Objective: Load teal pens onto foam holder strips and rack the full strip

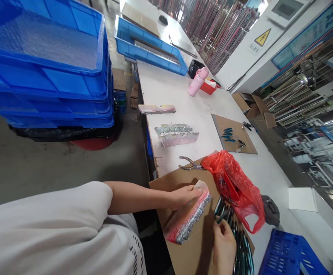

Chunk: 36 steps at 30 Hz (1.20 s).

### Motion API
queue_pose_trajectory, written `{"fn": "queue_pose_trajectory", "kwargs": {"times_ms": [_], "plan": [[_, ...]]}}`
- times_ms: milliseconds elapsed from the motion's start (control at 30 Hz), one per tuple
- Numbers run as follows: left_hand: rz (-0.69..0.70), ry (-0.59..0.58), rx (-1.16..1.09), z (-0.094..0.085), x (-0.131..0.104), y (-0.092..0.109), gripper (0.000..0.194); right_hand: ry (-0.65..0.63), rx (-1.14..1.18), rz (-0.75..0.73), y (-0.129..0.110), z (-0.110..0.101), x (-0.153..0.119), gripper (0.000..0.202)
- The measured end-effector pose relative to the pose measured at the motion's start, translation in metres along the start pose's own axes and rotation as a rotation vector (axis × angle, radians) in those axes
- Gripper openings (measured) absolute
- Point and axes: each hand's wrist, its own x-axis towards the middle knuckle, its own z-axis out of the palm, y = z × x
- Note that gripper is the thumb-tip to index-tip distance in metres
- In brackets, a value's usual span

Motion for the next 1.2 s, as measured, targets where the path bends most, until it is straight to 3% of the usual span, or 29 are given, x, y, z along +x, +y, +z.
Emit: {"fn": "queue_pose_trajectory", "kwargs": {"times_ms": [167, 300, 433, 733, 1200], "plan": [[0.192, 0.021, 0.359, 0.001, 0.000, -0.003, 0.046, 0.139, 0.597, 0.119, -0.011, 0.002, -0.029, 0.027], [0.354, -0.040, 0.517, 0.002, -0.002, -0.006, 0.043, 0.186, 0.954, 0.240, -0.027, 0.014, -0.029, 0.025], [0.393, -0.077, 0.537, 0.002, -0.004, -0.008, 0.046, 0.171, 1.004, 0.268, -0.034, 0.021, -0.024, 0.025], [0.383, -0.102, 0.497, 0.000, -0.007, -0.005, 0.044, 0.123, 1.086, 0.312, -0.017, 0.031, -0.030, 0.020], [0.395, -0.114, 0.591, 0.000, -0.007, 0.000, 0.039, 0.072, 1.214, 0.242, -0.020, 0.040, -0.030, 0.020]]}}
